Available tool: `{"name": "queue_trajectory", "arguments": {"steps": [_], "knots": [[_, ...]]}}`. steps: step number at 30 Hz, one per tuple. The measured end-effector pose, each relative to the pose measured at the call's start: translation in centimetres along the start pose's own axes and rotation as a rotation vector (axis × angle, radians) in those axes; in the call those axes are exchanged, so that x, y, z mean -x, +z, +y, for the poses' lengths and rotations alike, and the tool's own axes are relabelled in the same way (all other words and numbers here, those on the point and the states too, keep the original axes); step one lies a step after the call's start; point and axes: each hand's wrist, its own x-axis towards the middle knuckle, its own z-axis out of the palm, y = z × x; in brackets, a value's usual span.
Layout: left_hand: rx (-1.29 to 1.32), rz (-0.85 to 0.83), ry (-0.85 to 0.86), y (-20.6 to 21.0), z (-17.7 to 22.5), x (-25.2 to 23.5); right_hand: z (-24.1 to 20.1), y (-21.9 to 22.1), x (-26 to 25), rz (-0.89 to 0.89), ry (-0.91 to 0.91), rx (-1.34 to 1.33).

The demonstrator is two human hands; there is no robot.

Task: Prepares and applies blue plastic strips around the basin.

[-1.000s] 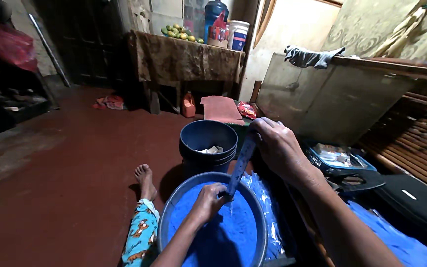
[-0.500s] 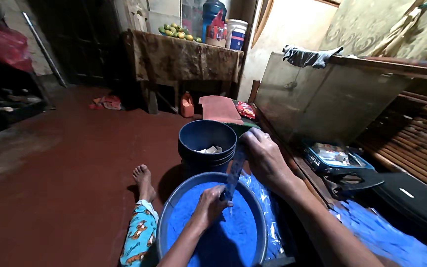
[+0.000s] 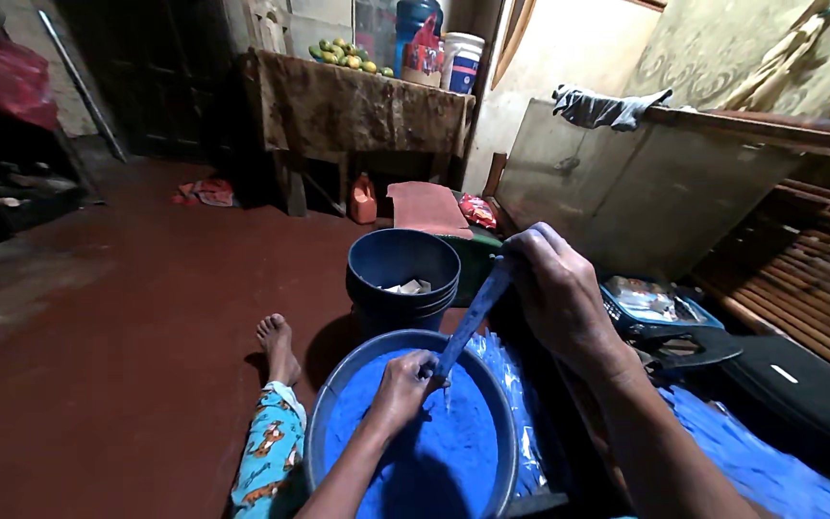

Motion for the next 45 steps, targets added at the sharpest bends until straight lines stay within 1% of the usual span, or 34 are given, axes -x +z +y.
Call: {"name": "queue_trajectory", "arguments": {"steps": [2, 5, 6, 8, 10, 11, 13, 16, 18, 20, 21, 24, 27, 30, 33, 35, 38, 40, 42, 45], "knots": [[-0.009, -0.025, -0.032, -0.4, 0.2, -0.1, -0.6, 0.3, 0.2, 0.007, -0.003, 0.007], [-0.131, -0.205, -0.156, -2.2, 1.0, 0.1, -0.5, 2.6, 1.5, -0.089, -0.039, -0.033], [-0.188, -0.259, -0.192, -2.8, 1.1, 0.1, -0.5, 2.7, 1.6, -0.106, -0.042, -0.027], [-0.27, -0.28, -0.232, -4.0, 1.2, 0.6, -0.8, 1.5, 1.0, -0.107, -0.008, -0.014], [-0.311, -0.251, -0.228, -5.2, 1.2, 1.8, -1.0, 1.3, 0.7, -0.092, -0.014, -0.01], [-0.332, -0.217, -0.208, -5.7, 1.1, 2.5, -1.0, 1.7, 0.9, -0.117, -0.018, -0.024], [-0.355, -0.084, -0.102, -6.1, 0.2, 3.6, -1.0, 1.8, 0.8, -0.14, -0.022, -0.022], [-0.396, 0.083, -0.003, -5.8, -1.5, 5.3, -1.5, 1.2, 0.6, -0.11, -0.005, -0.017], [-0.403, 0.145, 0.019, -5.6, -2.2, 6.4, -1.4, 1.9, 1.2, -0.16, -0.008, -0.037], [-0.411, 0.208, 0.05, -5.2, -2.9, 6.7, -1.5, 1.4, 0.9, -0.138, 0.005, -0.009], [-0.41, 0.225, 0.048, -5.0, -3.0, 6.8, -1.5, 1.0, 0.8, -0.13, 0.01, 0.005], [-0.413, 0.242, 0.042, -5.0, -2.9, 7.4, -1.3, 1.4, 1.4, -0.183, 0.013, 0.007], [-0.393, 0.261, 0.034, -5.0, -3.0, 7.3, -1.7, 0.8, 0.9, -0.145, 0.031, 0.039], [-0.387, 0.239, 0.01, -5.2, -2.8, 7.5, -1.5, 1.4, 1.3, -0.226, 0.051, 0.016], [-0.398, 0.24, 0.014, -5.1, -2.8, 7.4, -1.3, 0.9, 0.9, -0.161, 0.059, 0.038], [-0.387, 0.217, -0.003, -5.2, -2.7, 7.6, -1.0, 1.1, 1.2, -0.213, 0.097, 0.033], [-0.355, 0.216, -0.013, -5.2, -2.7, 7.2, -0.6, 0.3, 1.0, -0.142, 0.125, 0.076], [-0.349, 0.225, -0.026, -5.2, -2.6, 7.5, 0.0, 0.4, 1.4, -0.188, 0.176, 0.067], [-0.347, 0.206, -0.051, -5.5, -2.3, 7.5, 0.7, 0.0, 2.0, -0.245, 0.302, 0.015], [-0.345, 0.172, -0.031, -5.8, -2.1, 7.6, 2.3, -2.7, 2.7, -0.214, 0.562, -0.041]]}}
